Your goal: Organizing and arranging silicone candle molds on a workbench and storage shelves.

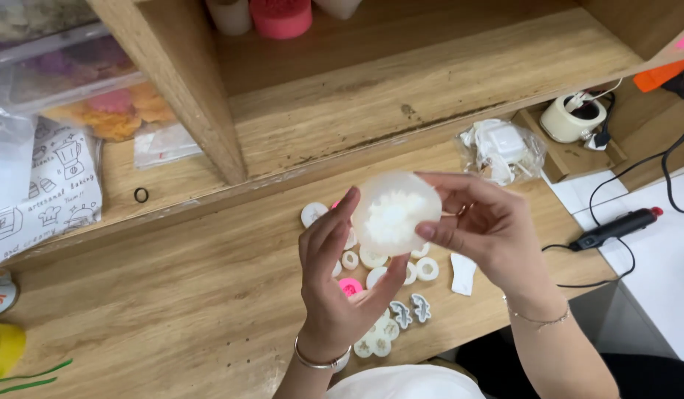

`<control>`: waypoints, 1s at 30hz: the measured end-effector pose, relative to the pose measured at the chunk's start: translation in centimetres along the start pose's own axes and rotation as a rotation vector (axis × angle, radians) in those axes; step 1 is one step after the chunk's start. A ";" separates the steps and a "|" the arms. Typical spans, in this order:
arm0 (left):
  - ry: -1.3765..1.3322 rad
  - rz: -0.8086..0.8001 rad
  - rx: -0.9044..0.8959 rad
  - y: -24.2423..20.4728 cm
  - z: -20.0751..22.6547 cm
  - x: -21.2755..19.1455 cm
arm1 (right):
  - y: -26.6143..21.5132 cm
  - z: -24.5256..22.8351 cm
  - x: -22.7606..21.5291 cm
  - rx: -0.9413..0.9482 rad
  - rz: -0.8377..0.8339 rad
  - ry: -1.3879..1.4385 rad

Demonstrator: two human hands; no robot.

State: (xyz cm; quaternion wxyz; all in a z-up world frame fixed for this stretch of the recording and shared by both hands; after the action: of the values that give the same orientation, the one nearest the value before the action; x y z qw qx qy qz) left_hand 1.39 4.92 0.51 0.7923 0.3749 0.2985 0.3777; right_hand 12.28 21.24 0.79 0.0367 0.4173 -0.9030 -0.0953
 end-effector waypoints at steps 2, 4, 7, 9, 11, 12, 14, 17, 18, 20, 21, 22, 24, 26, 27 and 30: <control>-0.006 0.001 0.006 3.4 1.4 0.9 | 2.1 -2.2 -1.3 -0.059 0.013 0.060; -0.010 0.003 0.015 5.9 2.8 1.7 | 4.6 -4.0 -3.1 -0.121 0.023 0.122; -0.002 0.026 0.006 6.9 4.1 2.3 | 9.8 -5.8 -6.0 -0.203 0.022 0.100; 0.127 -0.017 -0.015 5.9 3.9 3.0 | 14.1 -5.7 -7.6 -0.148 0.004 0.200; 0.193 -0.043 -0.036 3.8 2.9 3.5 | 18.5 -4.8 -8.8 -0.142 0.003 0.182; 0.250 -0.071 -0.069 2.7 2.1 3.8 | 20.7 -4.3 -9.4 -0.124 0.008 0.158; 0.268 -0.083 -0.128 -0.5 0.5 4.2 | 25.3 -1.8 -10.5 -0.021 0.043 0.180; 0.299 -0.090 -0.268 -4.7 -2.3 4.4 | 29.8 0.4 -10.8 0.095 0.025 0.125; 0.303 -0.085 -0.355 -6.2 -3.4 4.3 | 30.9 1.0 -10.5 0.114 -0.023 0.040; 0.314 -0.079 -0.418 -8.4 -5.3 4.1 | 33.6 3.0 -10.9 0.089 -0.112 0.054; 0.314 -0.077 -0.486 -9.8 -6.4 4.0 | 34.8 4.0 -10.8 0.071 -0.194 0.060; 0.316 -0.081 -0.484 -10.4 -6.8 3.7 | 35.0 4.2 -10.6 0.071 -0.191 0.064; 0.332 -0.120 -0.498 -11.7 -7.9 3.5 | 35.2 4.3 -9.8 0.075 -0.283 0.196; 0.342 -0.119 -0.538 -14.3 -9.8 3.9 | 35.4 4.7 -9.7 0.042 -0.312 0.166; 0.356 -0.113 -0.581 -15.7 -10.9 3.9 | 35.5 4.8 -9.4 0.009 -0.347 0.137; 0.396 -0.103 -0.611 -16.3 -11.2 3.5 | 36.3 5.6 -9.7 0.088 -0.248 0.022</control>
State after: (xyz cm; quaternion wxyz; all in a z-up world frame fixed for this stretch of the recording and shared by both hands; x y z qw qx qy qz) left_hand 0.92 4.80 -19.59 0.8126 0.0250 0.3378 0.4743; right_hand -9.34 52.37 2.75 0.0161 0.5278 -0.8475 -0.0550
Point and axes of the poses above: each hand's wrist, its own y-axis towards the middle knuckle, its own x-axis out of the palm, z = x × y, the point moved 8 cm from there along y, towards the middle knuckle, and after that the axes turned 1 degree about -z, right-handed, at the moved point
